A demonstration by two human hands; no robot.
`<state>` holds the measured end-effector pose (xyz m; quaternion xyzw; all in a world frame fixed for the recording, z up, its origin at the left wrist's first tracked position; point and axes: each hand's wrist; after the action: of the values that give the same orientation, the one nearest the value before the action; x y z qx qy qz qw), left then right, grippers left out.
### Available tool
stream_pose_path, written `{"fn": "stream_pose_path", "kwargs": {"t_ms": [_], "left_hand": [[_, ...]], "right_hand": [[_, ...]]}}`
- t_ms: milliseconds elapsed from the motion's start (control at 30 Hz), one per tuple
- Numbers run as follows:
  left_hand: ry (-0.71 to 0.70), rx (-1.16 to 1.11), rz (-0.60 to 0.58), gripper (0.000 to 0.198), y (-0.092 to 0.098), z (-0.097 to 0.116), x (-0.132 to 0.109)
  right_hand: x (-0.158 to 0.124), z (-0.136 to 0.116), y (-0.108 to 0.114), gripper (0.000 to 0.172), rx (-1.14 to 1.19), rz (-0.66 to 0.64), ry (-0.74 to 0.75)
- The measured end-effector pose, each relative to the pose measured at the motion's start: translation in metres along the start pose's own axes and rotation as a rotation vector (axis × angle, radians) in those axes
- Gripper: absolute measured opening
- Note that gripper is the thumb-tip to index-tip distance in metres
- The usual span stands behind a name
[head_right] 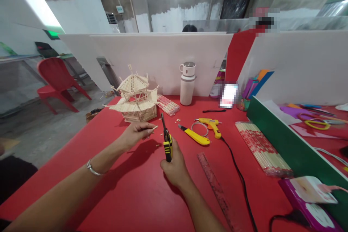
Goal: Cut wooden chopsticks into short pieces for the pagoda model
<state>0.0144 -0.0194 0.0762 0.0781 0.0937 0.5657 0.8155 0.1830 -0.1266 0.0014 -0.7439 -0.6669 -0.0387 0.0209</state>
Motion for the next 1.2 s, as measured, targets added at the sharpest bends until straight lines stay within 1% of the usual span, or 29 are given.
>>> {"fn": "stream_pose_path", "kwargs": {"t_ms": [100, 200, 300, 367, 433, 567, 667, 800, 967, 1100, 1200], "left_hand": [[0.028, -0.013, -0.014, 0.038, 0.001, -0.002, -0.003], [0.055, -0.008, 0.004, 0.042, 0.003, 0.001, -0.007], [0.06, -0.049, 0.024, 0.043, 0.005, 0.007, -0.01], [0.05, -0.091, 0.015, 0.042, 0.008, 0.01, -0.01], [0.038, -0.12, 0.0, 0.041, 0.01, 0.013, -0.011], [0.014, -0.144, -0.001, 0.041, 0.011, 0.017, -0.014], [0.004, -0.138, -0.001, 0.04, 0.01, 0.02, -0.017], [-0.012, -0.077, -0.017, 0.04, 0.01, 0.021, -0.02], [-0.092, 0.061, -0.021, 0.035, 0.01, 0.023, -0.022], [-0.149, 0.22, -0.075, 0.029, 0.01, 0.029, -0.026], [-0.186, 0.29, -0.087, 0.028, 0.01, 0.031, -0.028]], "right_hand": [[0.001, 0.004, 0.002, 0.059, -0.025, 0.016, 0.01], [0.001, 0.007, 0.002, 0.062, -0.076, 0.02, 0.03], [0.0, 0.006, 0.002, 0.072, -0.192, 0.032, 0.057], [-0.002, 0.004, 0.002, 0.081, -0.291, 0.027, 0.094], [-0.003, 0.001, 0.002, 0.086, -0.397, 0.016, 0.129], [-0.005, -0.006, 0.002, 0.085, -0.574, 0.012, 0.149], [-0.005, -0.01, 0.003, 0.084, -0.634, 0.024, 0.154], [-0.006, -0.01, 0.005, 0.086, -0.617, 0.02, 0.15], [-0.008, -0.007, 0.004, 0.089, -0.593, -0.036, 0.141], [-0.009, -0.006, 0.002, 0.089, -0.6, -0.061, 0.125], [-0.009, -0.005, 0.001, 0.088, -0.616, -0.048, 0.137]]}}
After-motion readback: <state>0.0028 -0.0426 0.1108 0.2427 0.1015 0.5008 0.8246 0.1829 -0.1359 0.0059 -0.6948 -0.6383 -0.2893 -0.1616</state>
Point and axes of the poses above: each hand's wrist, its own x-axis towards the middle knuckle, its own y-axis out of the back of the hand, z = x × y, and after that the axes turned 3 degrees about x, right-handed
